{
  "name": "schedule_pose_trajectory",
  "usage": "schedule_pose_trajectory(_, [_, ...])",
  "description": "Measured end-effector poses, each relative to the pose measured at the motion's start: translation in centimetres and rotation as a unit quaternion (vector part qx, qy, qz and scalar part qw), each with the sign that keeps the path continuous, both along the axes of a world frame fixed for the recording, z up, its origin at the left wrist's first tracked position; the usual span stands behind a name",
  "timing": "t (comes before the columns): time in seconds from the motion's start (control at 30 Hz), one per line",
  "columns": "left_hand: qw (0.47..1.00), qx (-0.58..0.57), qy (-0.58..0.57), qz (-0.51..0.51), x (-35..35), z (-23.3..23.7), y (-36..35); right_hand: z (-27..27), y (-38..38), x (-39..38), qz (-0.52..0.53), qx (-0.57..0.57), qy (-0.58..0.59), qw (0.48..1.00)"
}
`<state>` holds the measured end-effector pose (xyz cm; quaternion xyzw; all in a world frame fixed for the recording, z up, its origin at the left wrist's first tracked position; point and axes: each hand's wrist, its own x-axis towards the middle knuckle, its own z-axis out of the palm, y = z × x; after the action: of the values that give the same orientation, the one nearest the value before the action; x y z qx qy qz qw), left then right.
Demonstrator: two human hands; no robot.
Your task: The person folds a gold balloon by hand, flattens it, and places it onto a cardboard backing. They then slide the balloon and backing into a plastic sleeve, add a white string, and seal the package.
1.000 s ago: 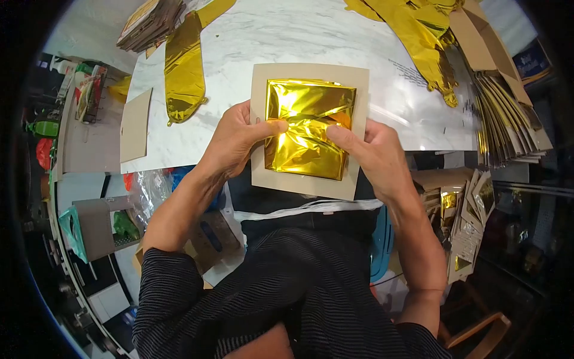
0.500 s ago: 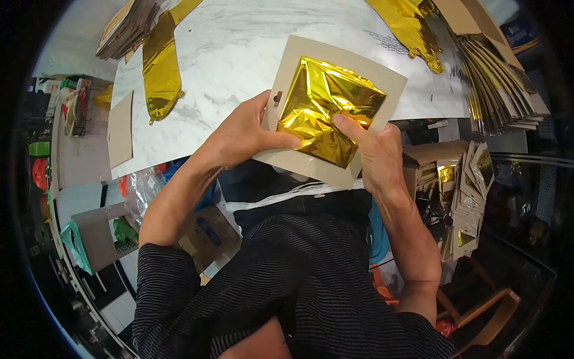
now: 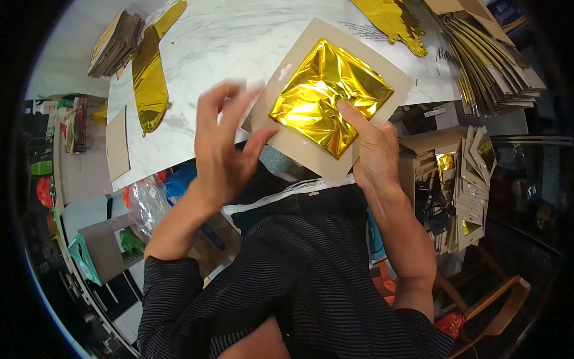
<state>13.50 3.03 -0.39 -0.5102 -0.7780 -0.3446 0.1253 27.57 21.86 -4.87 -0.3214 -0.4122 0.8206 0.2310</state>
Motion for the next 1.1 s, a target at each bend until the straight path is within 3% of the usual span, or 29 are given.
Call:
schedule_pose_trajectory(0.07, [0.992,-0.013,0.102,-0.078,2.0,-0.6,-1.5,0.3,0.1,-0.2,-0.016,0.002,0.006,1.0])
schedule_pose_trajectory(0.1, [0.992,-0.013,0.102,-0.079,3.1,-0.8,-1.9,0.4,0.1,-0.2,-0.019,0.003,0.01,1.0])
schedule_pose_trajectory(0.17, [0.988,-0.117,0.037,-0.094,5.1,-1.3,-2.1,0.4,0.0,-0.3,-0.015,0.005,0.013,1.0])
schedule_pose_trajectory(0.3, [0.995,-0.086,0.019,-0.046,5.2,-2.4,-1.6,0.2,-0.5,-0.4,-0.013,0.016,0.029,0.999])
schedule_pose_trajectory(0.57, [0.978,-0.197,-0.033,-0.061,5.8,-2.6,-0.1,0.1,-1.1,-0.1,-0.024,0.024,0.008,0.999])
schedule_pose_trajectory(0.7, [0.974,-0.166,-0.09,-0.122,4.7,-1.5,-1.4,-0.1,-0.5,0.3,-0.058,0.046,0.009,0.997])
schedule_pose_trajectory(0.77, [0.985,-0.019,-0.105,-0.132,3.5,-1.6,-2.2,-0.2,-0.2,0.6,-0.066,0.04,0.023,0.997])
schedule_pose_trajectory(0.8, [0.985,-0.02,-0.105,-0.134,3.4,-1.2,-2.3,-0.2,-0.1,0.7,-0.065,0.041,0.019,0.997])
schedule_pose_trajectory(0.87, [0.961,0.024,-0.271,0.059,3.1,-0.1,-2.3,-0.2,-0.2,0.6,-0.061,0.042,0.017,0.997])
schedule_pose_trajectory(1.0, [0.925,0.106,-0.362,0.044,1.5,0.1,0.0,0.1,-1.0,0.6,-0.04,0.044,0.014,0.998])
schedule_pose_trajectory(1.07, [0.909,0.079,-0.408,0.017,0.7,0.6,0.6,0.4,-1.3,0.8,-0.029,0.051,0.015,0.998])
schedule_pose_trajectory(1.1, [0.868,0.044,-0.495,-0.009,0.2,0.7,0.8,0.6,-1.4,1.0,-0.021,0.039,0.02,0.999])
